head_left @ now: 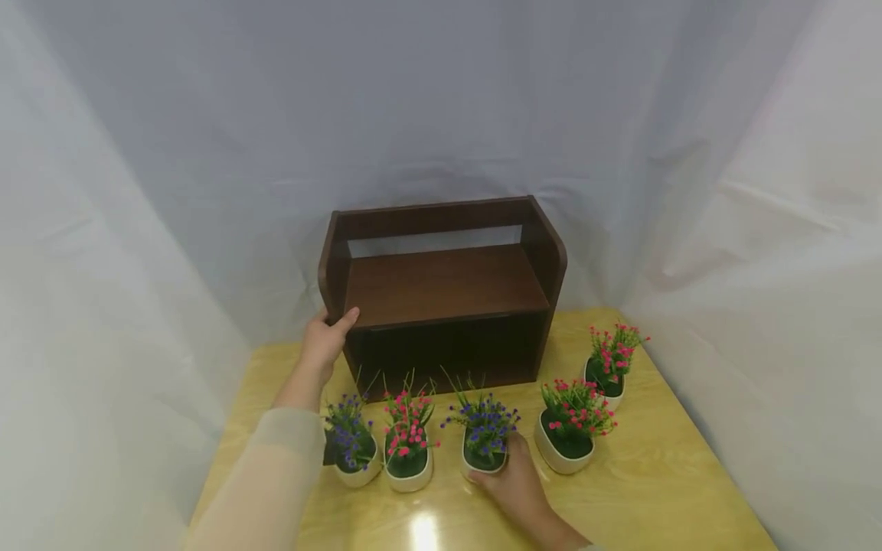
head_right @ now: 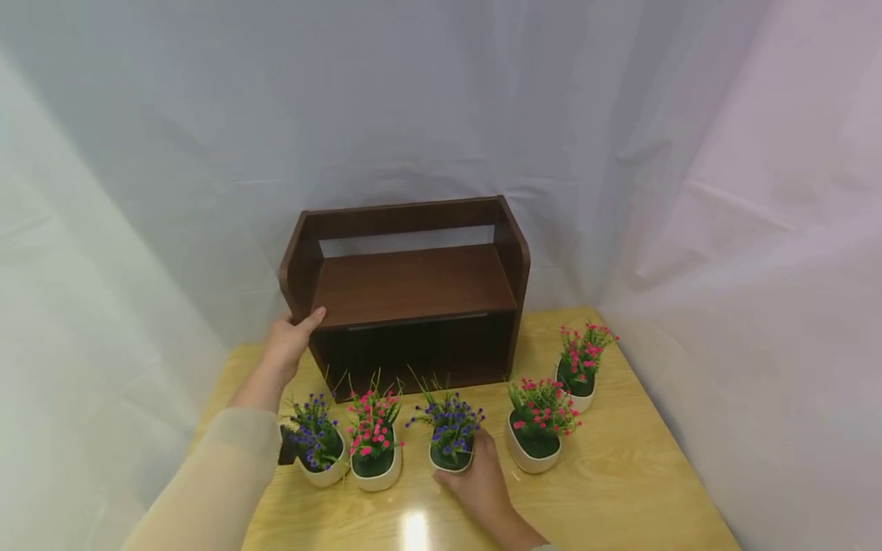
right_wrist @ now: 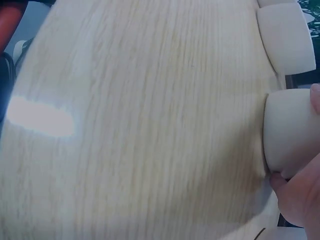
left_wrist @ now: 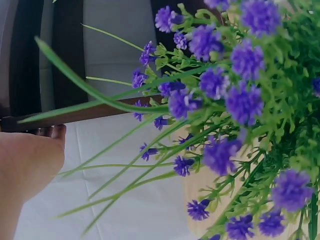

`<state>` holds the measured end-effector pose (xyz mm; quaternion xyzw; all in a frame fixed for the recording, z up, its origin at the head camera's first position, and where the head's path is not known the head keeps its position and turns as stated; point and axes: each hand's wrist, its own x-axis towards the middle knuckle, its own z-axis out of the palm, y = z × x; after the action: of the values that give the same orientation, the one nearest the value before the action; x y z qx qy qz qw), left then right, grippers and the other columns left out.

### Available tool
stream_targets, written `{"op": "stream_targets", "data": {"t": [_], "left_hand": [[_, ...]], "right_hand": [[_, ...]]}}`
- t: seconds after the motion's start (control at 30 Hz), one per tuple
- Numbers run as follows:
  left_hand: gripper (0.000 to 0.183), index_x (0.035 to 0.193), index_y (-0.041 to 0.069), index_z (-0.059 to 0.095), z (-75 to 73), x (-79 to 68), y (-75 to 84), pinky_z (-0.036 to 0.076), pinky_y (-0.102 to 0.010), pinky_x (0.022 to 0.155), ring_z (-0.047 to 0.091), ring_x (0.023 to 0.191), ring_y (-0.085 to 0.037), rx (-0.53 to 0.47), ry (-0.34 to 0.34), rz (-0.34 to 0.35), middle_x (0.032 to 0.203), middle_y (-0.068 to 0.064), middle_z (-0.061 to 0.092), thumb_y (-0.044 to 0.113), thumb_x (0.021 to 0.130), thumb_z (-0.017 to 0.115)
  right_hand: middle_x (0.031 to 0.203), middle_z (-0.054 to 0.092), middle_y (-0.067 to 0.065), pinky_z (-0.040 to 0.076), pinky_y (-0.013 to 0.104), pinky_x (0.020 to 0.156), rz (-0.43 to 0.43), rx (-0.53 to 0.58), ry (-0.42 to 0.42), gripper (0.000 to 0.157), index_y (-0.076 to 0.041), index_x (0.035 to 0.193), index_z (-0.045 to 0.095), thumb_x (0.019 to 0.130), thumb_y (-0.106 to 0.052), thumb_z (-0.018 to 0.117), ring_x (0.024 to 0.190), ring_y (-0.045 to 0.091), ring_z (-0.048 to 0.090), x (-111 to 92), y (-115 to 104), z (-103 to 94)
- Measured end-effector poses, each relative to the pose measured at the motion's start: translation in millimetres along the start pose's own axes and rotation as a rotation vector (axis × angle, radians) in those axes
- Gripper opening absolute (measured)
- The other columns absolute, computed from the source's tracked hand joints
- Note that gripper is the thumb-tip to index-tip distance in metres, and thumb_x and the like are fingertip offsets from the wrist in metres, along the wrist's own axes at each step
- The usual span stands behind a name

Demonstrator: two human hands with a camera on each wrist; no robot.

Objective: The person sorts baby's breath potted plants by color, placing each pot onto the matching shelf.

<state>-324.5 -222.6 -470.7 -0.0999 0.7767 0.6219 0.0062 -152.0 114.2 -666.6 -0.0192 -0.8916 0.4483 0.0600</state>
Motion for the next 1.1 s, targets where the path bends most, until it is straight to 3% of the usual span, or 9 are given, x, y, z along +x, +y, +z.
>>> {"op": "stream_targets", "data": {"t": [0.23, 0.5, 0.9, 1.1], "left_hand": [[0.082, 0.172, 0.011, 0.028, 4.0, -1.3, 0.1, 0.021, -0.056, 0.14, 0.027, 0.167, -0.042, -0.028, 0.01, -0.013, 0.178, -0.02, 0.032, 0.043, 0.107, 0.068], [0.078, 0.17, 0.009, 0.033, 5.1, -2.4, -0.9, 0.021, -0.058, 0.139, 0.027, 0.167, -0.043, -0.046, 0.0, -0.008, 0.177, -0.021, 0.033, 0.043, 0.108, 0.066], [0.073, 0.17, 0.01, 0.033, 7.2, -1.9, -2.0, 0.02, -0.056, 0.14, 0.028, 0.167, -0.041, -0.051, 0.023, 0.006, 0.177, -0.02, 0.034, 0.043, 0.111, 0.061], [0.07, 0.168, 0.009, 0.036, 8.3, -1.0, -4.1, 0.021, -0.056, 0.14, 0.029, 0.166, -0.041, -0.066, 0.021, 0.011, 0.176, -0.021, 0.035, 0.041, 0.111, 0.06]], "right_hand": [[0.144, 0.064, 0.028, 0.051, 0.064, 0.118, 0.041, 0.03, -0.021, 0.103, 0.005, 0.148, 0.053, 0.066, -0.031, 0.105, 0.135, 0.048, 0.064, 2.9, -0.4, -7.3], [0.157, 0.053, 0.035, 0.041, 0.065, 0.126, 0.104, 0.106, -0.039, 0.118, 0.009, 0.161, 0.035, 0.072, -0.03, 0.102, 0.147, 0.052, 0.053, 6.2, -10.4, -22.7], [0.155, 0.056, 0.033, 0.046, 0.064, 0.123, 0.022, 0.161, 0.003, 0.107, 0.008, 0.158, 0.039, 0.077, -0.025, 0.1, 0.142, 0.052, 0.058, 23.4, -47.7, -57.0], [0.164, 0.044, 0.036, 0.045, 0.062, 0.123, 0.002, 0.191, 0.003, 0.112, 0.01, 0.163, 0.031, 0.08, -0.024, 0.098, 0.147, 0.056, 0.052, 35.4, -70.9, -82.4]]}}
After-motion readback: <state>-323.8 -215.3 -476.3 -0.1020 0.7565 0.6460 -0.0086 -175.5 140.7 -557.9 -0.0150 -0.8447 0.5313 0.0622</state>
